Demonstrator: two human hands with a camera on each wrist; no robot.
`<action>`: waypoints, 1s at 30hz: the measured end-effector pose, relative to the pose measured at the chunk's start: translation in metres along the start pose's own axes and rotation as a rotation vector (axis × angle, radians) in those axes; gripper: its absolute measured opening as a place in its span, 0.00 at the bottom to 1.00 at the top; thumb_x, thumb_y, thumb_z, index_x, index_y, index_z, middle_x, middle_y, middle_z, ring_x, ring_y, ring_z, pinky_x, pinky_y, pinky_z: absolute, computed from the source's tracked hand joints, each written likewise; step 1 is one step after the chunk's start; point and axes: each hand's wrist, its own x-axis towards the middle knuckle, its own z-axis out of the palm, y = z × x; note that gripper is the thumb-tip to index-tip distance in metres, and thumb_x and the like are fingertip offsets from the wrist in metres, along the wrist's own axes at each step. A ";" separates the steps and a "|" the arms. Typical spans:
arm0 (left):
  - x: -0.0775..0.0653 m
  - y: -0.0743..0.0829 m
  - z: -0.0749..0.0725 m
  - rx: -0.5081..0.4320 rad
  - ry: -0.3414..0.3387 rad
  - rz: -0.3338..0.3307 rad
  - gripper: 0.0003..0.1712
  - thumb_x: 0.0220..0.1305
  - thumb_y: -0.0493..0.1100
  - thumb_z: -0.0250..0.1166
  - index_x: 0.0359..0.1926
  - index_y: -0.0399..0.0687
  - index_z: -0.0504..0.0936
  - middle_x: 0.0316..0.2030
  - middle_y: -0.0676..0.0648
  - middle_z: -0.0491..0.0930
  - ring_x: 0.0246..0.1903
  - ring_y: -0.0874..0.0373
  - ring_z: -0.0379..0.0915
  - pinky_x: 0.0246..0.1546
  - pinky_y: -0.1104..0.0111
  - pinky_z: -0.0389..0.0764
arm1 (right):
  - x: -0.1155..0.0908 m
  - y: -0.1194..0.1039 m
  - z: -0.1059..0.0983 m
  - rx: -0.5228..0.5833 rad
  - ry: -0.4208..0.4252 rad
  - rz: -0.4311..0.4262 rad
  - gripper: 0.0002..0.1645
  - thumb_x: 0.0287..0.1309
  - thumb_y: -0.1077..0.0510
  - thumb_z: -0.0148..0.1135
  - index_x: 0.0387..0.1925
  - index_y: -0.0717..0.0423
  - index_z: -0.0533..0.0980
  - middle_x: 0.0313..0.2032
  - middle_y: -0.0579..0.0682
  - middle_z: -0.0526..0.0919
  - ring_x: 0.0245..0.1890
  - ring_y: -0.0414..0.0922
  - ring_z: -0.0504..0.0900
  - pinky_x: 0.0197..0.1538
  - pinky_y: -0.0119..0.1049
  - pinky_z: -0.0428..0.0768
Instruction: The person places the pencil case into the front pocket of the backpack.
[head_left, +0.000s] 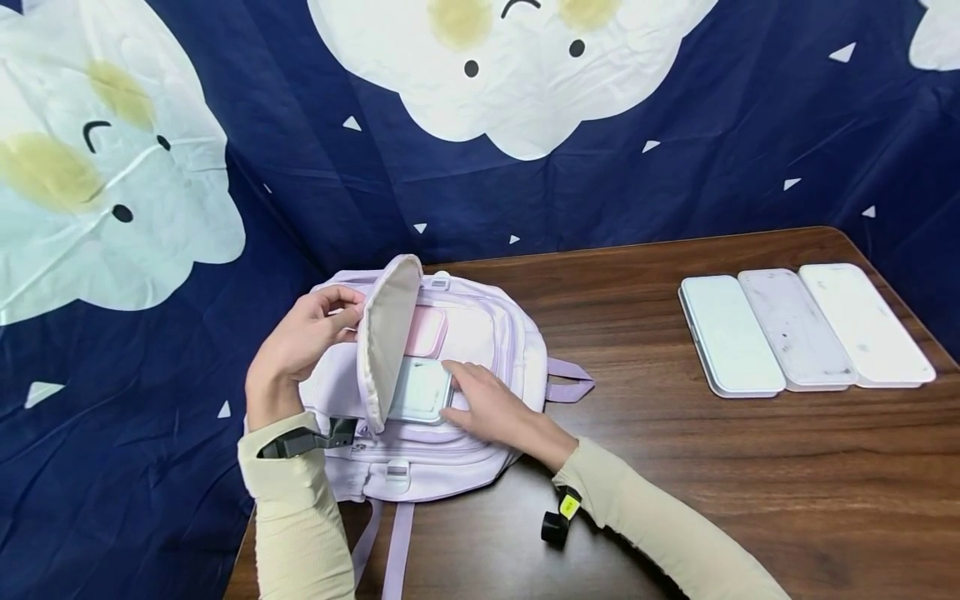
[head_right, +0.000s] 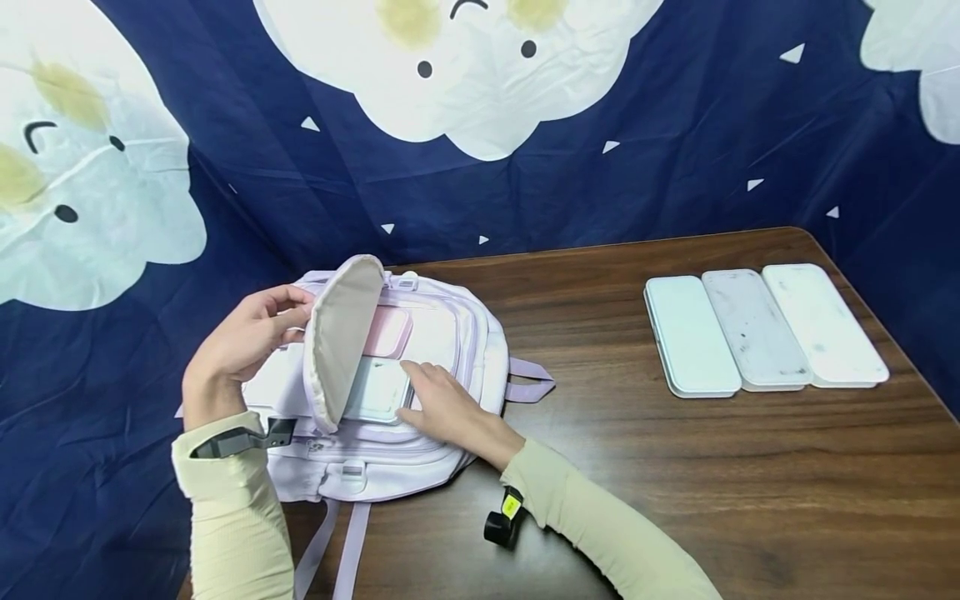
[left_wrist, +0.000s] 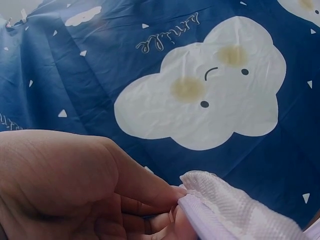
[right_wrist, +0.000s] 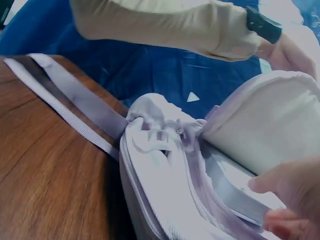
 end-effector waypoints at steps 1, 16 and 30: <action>0.000 0.000 0.000 -0.001 0.001 0.001 0.11 0.71 0.34 0.49 0.47 0.27 0.68 0.36 0.55 0.73 0.35 0.69 0.75 0.37 0.75 0.81 | 0.000 0.001 -0.001 0.044 0.013 -0.002 0.37 0.56 0.52 0.66 0.64 0.60 0.63 0.45 0.53 0.79 0.48 0.46 0.77 0.57 0.39 0.74; 0.003 0.002 0.007 -0.066 0.005 0.051 0.05 0.69 0.31 0.51 0.43 0.32 0.70 0.34 0.56 0.75 0.32 0.68 0.75 0.34 0.75 0.80 | 0.002 -0.002 0.006 0.184 -0.061 -0.042 0.38 0.63 0.62 0.52 0.72 0.58 0.51 0.63 0.56 0.72 0.64 0.50 0.70 0.66 0.41 0.68; 0.001 -0.003 0.005 -0.071 0.021 0.056 0.05 0.70 0.34 0.52 0.42 0.35 0.72 0.34 0.54 0.74 0.34 0.67 0.74 0.35 0.76 0.80 | -0.003 0.003 -0.006 0.143 0.096 -0.042 0.30 0.65 0.57 0.52 0.67 0.56 0.62 0.60 0.52 0.73 0.59 0.44 0.73 0.63 0.37 0.71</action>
